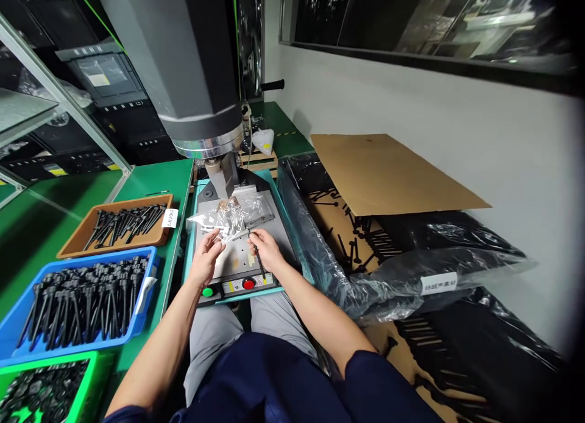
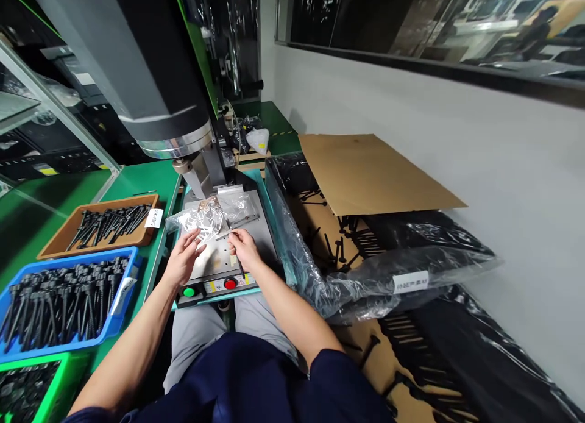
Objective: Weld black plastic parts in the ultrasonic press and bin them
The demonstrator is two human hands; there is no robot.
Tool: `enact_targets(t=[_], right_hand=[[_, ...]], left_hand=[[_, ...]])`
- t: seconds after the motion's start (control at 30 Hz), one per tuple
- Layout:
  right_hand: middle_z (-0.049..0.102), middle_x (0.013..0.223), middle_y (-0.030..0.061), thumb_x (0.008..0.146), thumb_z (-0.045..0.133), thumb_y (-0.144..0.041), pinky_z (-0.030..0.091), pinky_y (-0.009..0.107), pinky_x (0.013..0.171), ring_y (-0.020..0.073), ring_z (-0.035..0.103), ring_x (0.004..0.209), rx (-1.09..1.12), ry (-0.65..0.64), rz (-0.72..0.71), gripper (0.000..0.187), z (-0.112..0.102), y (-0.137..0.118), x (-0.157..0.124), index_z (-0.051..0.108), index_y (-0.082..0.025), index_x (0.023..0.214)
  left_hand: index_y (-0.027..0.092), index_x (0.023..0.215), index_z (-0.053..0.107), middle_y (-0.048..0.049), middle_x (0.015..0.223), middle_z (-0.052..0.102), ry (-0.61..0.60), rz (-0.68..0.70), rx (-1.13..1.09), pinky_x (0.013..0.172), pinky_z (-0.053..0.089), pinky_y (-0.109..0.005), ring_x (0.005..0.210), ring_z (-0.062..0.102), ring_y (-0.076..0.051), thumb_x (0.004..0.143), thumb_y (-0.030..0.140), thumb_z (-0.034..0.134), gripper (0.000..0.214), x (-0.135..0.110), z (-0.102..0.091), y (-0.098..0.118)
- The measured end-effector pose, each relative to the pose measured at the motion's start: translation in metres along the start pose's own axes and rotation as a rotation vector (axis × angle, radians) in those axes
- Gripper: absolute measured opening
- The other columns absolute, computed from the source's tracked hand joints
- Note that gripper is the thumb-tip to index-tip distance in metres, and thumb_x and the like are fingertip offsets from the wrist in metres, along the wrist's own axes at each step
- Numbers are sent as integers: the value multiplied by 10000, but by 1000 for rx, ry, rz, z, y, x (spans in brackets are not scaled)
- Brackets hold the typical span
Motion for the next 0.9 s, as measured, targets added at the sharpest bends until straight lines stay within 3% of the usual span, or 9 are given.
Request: enact_targets(t=[0.17,0.33,0.5,0.73,0.9], right_hand=[[664,788,-16,711,741,-350,529,253,612,109,602,652,23,-71,-40,300,25,-7,28,645,-214,961],[695,858,14,725,710,-346,509,288,771,155,625,798,-115,-77,-265,236,38,-15,49,684,-198,905],[674,885,32,719,698,-311,499,326,809,171,597,795,-316,44,-412,317,42,-19,54,690,-190,1012],[604,1055,72,747,671,-319,530,312,809,190,596,905,-456,119,-609,304,51,-32,53,717,-216,1030],[614,1079,83,753,677,-342,499,353,918,225,594,1026,-486,111,-635,290,59,-39,68,734,-216,1008]], left_hand=[[195,1054,669,-92,1130,655,43,9,-13,909,479,-372,1026,624,-213,620,362,849,499,20,14,7],[137,931,685,-67,951,674,156,54,14,716,498,-311,738,616,-139,488,311,905,524,30,4,18],[128,941,703,-74,931,686,174,132,93,635,460,-280,668,567,-118,508,325,886,510,35,-12,34],[127,1067,716,-8,660,624,141,181,184,592,419,-273,568,489,-111,584,331,833,537,34,-17,47],[128,1079,716,-43,789,671,147,228,158,561,400,-257,574,467,-100,568,323,835,560,44,-18,61]])
Point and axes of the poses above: each hand's wrist, its own x-axis towards the middle knuckle, its own z-axis out of the palm, y = z × x, the point moved 3 cm from there along x, towards the middle knuckle
